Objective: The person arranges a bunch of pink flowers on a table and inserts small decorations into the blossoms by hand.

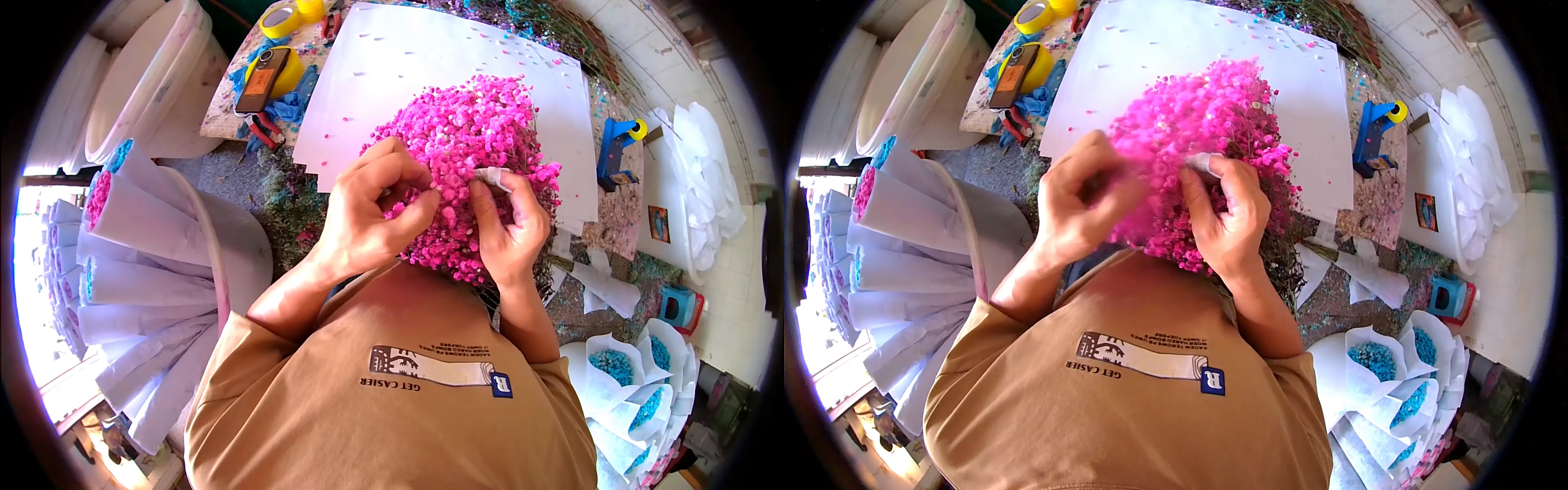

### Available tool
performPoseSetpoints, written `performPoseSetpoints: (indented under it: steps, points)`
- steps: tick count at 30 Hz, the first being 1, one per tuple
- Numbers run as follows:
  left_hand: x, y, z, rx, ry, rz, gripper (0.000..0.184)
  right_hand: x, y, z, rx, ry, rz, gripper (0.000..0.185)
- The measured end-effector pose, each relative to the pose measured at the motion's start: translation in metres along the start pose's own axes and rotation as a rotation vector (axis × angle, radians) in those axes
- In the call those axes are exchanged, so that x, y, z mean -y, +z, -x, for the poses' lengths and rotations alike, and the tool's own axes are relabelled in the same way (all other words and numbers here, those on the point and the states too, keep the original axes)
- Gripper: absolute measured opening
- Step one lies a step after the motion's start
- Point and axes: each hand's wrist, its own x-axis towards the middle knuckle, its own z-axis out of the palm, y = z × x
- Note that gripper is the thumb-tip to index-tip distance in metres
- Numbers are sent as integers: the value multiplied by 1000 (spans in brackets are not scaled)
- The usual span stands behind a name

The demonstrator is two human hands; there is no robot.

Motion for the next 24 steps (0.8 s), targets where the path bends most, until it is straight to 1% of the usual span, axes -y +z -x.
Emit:
performPoseSetpoints:
  steps: [1,2,4,5,6,8,9,11,12,14,15,16,18,20,21,23,24]
  points:
    - [3,0,3,-27,9,51,8,0,0,1,-7,106,-49,16]
    - [9,0,4,-90,31,269,9,1,0,0,-9,107,-48,16]
    - [16,-5,2,-175,6,554,9,1,0,0,-44,148,-176,14]
    - [15,-12,0,-123,-62,801,9,3,-1,1,-37,206,-225,14]
    - [18,-17,-4,-15,-93,1127,10,2,0,1,-37,206,-225,14]
    - [10,-19,-6,-1,-173,1129,13,-3,1,2,-65,259,-347,14]
    - [8,-18,-6,-2,-170,1128,13,-5,2,2,-65,257,-348,14]
    - [5,-18,-5,114,-248,958,15,-8,1,4,-55,329,-476,14]
    - [7,-19,-7,176,-259,880,14,-6,1,4,-57,330,-475,14]
    - [0,-7,-9,98,-194,441,12,-2,1,3,-60,324,-441,14]
    - [-6,-3,-11,88,-219,302,11,-2,1,4,-59,323,-440,14]
    - [-9,0,-14,87,-218,303,11,-1,2,5,-63,327,-426,14]
    - [-13,5,-20,75,126,-177,15,0,2,6,-64,327,-411,14]
    - [-8,10,-20,46,107,-231,15,0,2,6,-35,294,-336,14]
    - [-4,10,-19,44,141,-243,13,-2,2,7,-33,291,-336,14]
    - [1,5,-17,45,178,-256,11,-6,4,11,-26,122,-231,14]
    - [3,1,-13,32,91,-49,9,-3,2,10,-26,124,-231,14]
